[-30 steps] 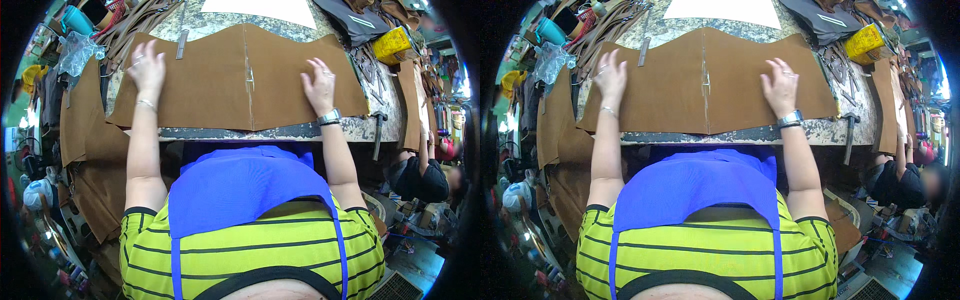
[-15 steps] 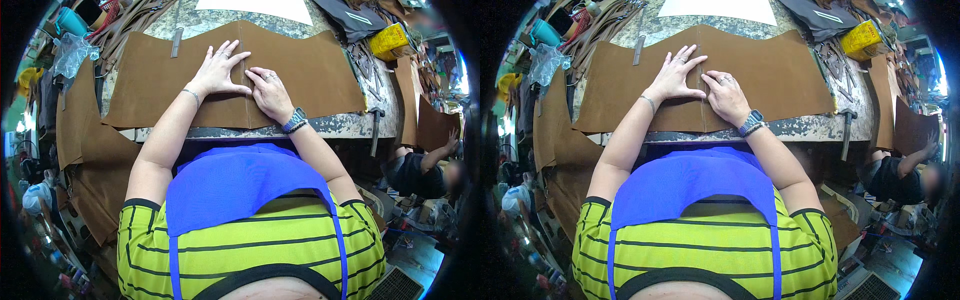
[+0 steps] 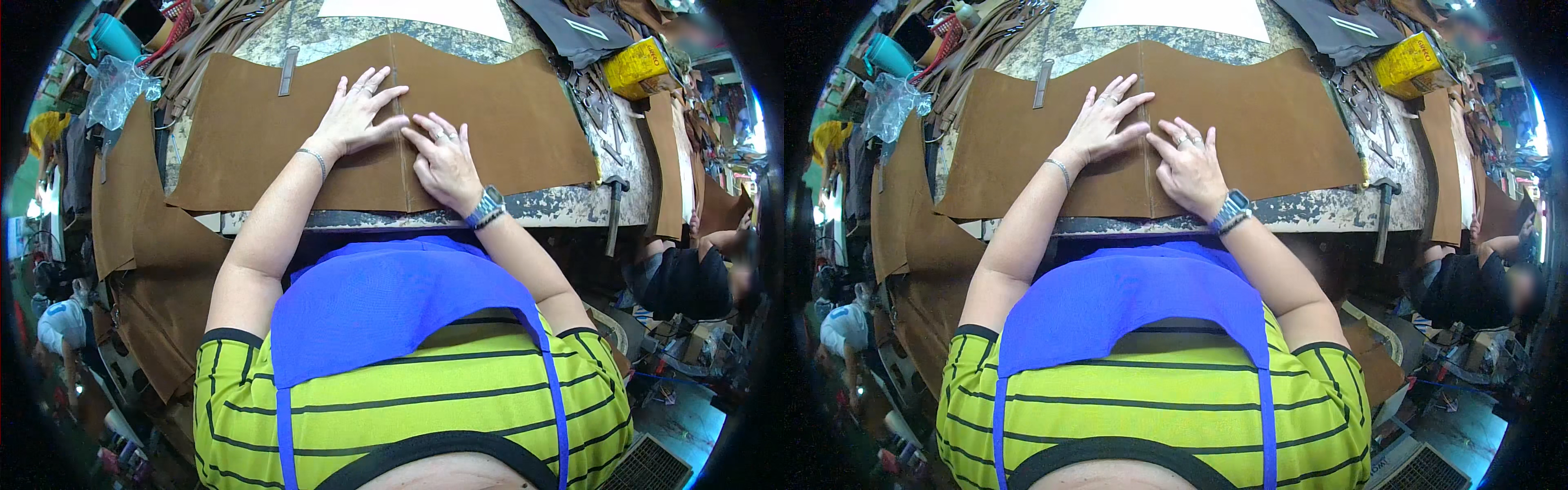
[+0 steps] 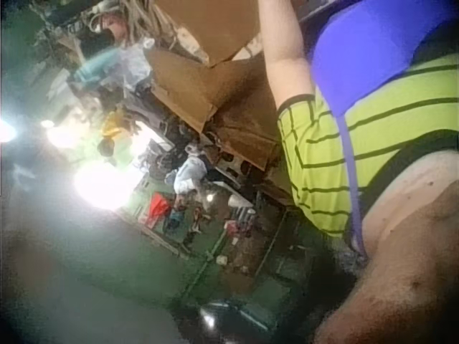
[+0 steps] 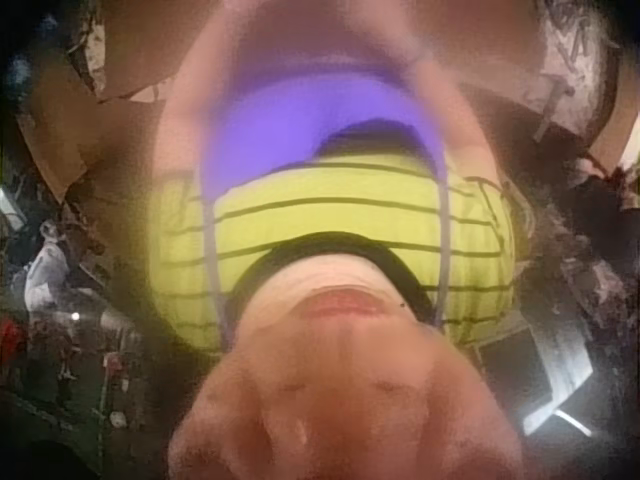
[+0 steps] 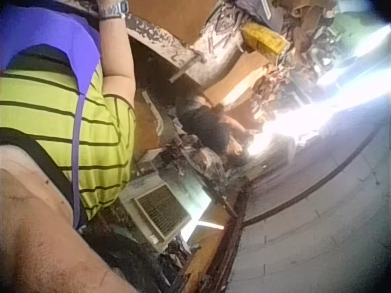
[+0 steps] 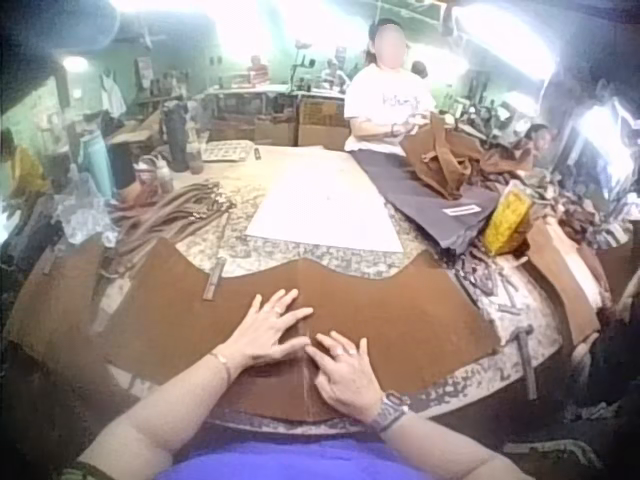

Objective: Assembling leather straps onto a leather bag panel using adhesive, a hammer for securing, and scissors for trimming.

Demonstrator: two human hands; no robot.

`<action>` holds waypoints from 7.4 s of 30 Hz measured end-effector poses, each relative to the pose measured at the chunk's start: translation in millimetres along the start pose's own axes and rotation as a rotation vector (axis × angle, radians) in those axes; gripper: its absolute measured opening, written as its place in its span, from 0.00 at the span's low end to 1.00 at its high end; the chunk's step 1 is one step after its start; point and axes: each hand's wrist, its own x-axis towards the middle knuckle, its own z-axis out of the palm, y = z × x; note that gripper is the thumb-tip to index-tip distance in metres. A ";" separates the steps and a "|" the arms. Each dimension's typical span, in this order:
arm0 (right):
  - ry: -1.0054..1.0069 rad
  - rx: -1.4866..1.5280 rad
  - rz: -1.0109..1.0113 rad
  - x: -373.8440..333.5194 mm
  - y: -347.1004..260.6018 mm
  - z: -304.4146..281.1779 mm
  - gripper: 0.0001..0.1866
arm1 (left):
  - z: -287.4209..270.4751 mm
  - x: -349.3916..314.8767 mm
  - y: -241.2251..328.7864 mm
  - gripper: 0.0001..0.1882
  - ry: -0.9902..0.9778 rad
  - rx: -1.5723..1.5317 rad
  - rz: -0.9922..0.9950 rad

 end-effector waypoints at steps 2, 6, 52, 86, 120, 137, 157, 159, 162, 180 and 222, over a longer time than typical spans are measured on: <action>-0.004 0.000 -0.028 -11.2 -3.3 -0.3 0.22 | 1.3 1.9 -1.8 0.31 0.002 -0.032 -0.027; 0.002 -0.038 0.021 -7.7 -9.4 -3.0 0.22 | -0.2 3.6 0.8 0.25 -0.008 -0.029 -0.031; -0.114 -0.228 0.085 6.6 -22.6 -11.4 0.40 | -0.6 5.0 -2.1 0.24 0.007 -0.068 -0.029; -0.022 -0.296 0.058 22.0 -9.2 0.1 0.41 | 0.3 2.6 0.7 0.24 0.004 -0.094 -0.038; 0.312 -0.384 0.826 -71.2 218.0 -120.4 0.20 | -93.5 -143.1 -166.2 0.22 0.547 0.346 -0.838; 0.253 -0.330 0.810 -86.4 236.9 -122.7 0.20 | -100.0 -140.4 -180.8 0.19 0.307 0.391 -0.938; 0.041 -0.210 0.433 -104.1 74.6 -54.0 0.28 | -159.8 -30.5 -256.2 0.29 0.382 0.520 -0.611; 0.119 -0.159 0.469 -104.8 80.1 -52.3 0.30 | -168.9 -15.0 -275.8 0.34 0.267 0.474 -0.704; 0.113 -0.155 0.484 -103.7 80.6 -50.6 0.30 | -170.0 2.3 -298.5 0.37 0.245 0.440 -0.780; 0.054 -0.156 0.491 -100.1 85.3 -49.1 0.28 | -142.9 12.0 -244.8 0.56 0.123 0.521 -0.933; 0.062 -0.164 0.458 -104.0 93.9 -46.3 0.24 | -135.9 23.1 -238.6 0.56 0.117 0.307 -1.039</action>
